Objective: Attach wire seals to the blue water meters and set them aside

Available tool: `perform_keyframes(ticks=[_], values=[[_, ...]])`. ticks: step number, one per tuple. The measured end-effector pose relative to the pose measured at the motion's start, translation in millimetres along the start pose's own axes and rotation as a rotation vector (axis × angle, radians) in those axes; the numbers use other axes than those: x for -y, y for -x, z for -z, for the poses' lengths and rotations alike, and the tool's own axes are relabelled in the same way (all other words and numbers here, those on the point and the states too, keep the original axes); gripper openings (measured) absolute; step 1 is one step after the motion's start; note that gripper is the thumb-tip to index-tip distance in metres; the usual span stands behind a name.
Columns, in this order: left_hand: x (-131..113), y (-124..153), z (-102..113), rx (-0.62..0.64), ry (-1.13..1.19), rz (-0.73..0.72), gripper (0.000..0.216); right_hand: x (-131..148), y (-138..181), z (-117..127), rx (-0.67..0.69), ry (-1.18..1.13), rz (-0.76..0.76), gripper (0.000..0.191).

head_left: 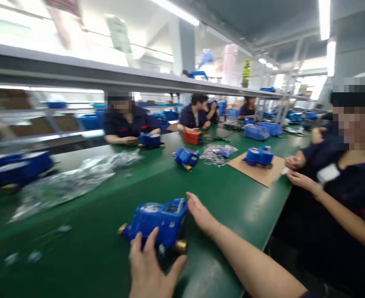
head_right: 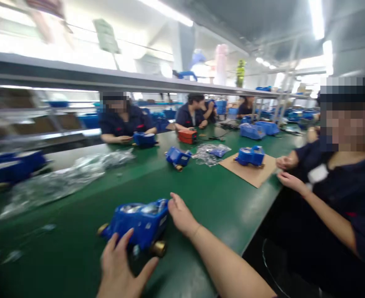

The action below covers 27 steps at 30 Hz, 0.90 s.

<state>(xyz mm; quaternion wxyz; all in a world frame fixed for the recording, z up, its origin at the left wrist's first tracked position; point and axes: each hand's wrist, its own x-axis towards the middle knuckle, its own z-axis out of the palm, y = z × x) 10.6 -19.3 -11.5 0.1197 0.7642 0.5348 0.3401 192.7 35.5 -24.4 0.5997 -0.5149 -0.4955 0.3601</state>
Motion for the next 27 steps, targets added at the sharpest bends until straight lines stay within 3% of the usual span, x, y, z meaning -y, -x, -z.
perform_keyframes(ticks=[3,5,9,13,18,22,25,27], values=[[-11,14,-2,0.053,-0.028,0.045,0.078,-11,8,-11,0.19,-0.134,-0.077,0.058],[-2,9,-3,0.054,0.049,0.049,0.078,-16,16,-12,0.223,-0.175,-0.105,0.06],[39,-7,19,0.134,0.273,-0.033,0.07,-15,38,-14,0.15,-0.056,0.064,0.054],[64,-20,39,0.238,0.279,-0.063,0.046,-10,51,-31,0.077,0.215,0.314,0.047],[78,-32,54,0.212,0.131,-0.044,0.054,-27,53,-37,0.011,0.276,0.347,0.051],[122,-36,101,0.011,-0.146,0.148,0.029,-42,56,-27,-0.045,0.193,0.311,0.071],[168,-32,144,-0.116,-0.355,0.313,0.032,-39,57,-24,-0.05,0.17,0.312,0.073],[194,-28,165,-0.116,-0.44,0.38,0.03,-33,58,-25,-0.045,0.172,0.324,0.071]])
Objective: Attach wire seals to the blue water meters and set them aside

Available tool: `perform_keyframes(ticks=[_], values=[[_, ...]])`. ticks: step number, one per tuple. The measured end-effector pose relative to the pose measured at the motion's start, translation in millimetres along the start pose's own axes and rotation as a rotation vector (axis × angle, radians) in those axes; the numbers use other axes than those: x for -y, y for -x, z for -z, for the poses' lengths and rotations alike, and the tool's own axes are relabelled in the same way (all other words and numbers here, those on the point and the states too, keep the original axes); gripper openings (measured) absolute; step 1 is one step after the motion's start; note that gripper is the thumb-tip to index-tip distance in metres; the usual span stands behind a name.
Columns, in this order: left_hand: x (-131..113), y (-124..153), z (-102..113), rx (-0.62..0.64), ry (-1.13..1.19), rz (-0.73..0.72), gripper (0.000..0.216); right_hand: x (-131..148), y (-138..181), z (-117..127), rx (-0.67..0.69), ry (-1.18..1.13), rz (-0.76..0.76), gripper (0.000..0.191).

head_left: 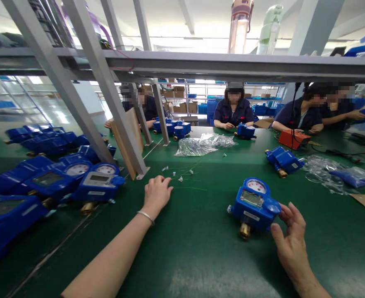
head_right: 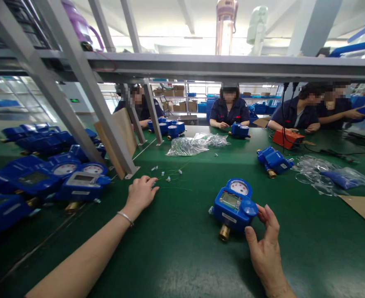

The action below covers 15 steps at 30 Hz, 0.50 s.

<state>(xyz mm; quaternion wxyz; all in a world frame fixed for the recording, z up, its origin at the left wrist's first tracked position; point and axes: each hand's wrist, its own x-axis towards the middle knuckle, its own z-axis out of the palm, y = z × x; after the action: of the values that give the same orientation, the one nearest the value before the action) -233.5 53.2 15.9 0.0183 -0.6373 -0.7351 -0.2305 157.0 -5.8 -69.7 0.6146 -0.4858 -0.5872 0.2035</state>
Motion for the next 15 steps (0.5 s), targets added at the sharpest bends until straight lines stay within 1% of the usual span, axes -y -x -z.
perform_keyframes(ticks=[2,4,7,8,10,13,15], values=[[21,-4,3,0.033,-0.047,0.02,0.021,7,-2,0,-0.021,0.033,0.032,0.07],[31,-5,3,0.056,-0.055,0.024,0.012,14,-3,3,-0.073,0.089,0.074,0.069],[33,1,8,0.023,-0.001,0.042,0.014,26,0,10,-0.183,0.173,0.11,0.066],[32,4,11,-0.003,0.034,0.054,0.015,30,3,13,-0.214,0.195,0.103,0.064],[27,12,19,-0.064,0.128,0.087,0.026,40,12,16,-0.239,0.208,0.051,0.057],[13,24,30,-0.155,0.308,0.162,0.045,57,31,12,-0.167,0.116,-0.102,0.045],[-1,31,33,-0.228,0.441,0.211,0.052,71,45,4,-0.055,-0.029,-0.232,0.042]])
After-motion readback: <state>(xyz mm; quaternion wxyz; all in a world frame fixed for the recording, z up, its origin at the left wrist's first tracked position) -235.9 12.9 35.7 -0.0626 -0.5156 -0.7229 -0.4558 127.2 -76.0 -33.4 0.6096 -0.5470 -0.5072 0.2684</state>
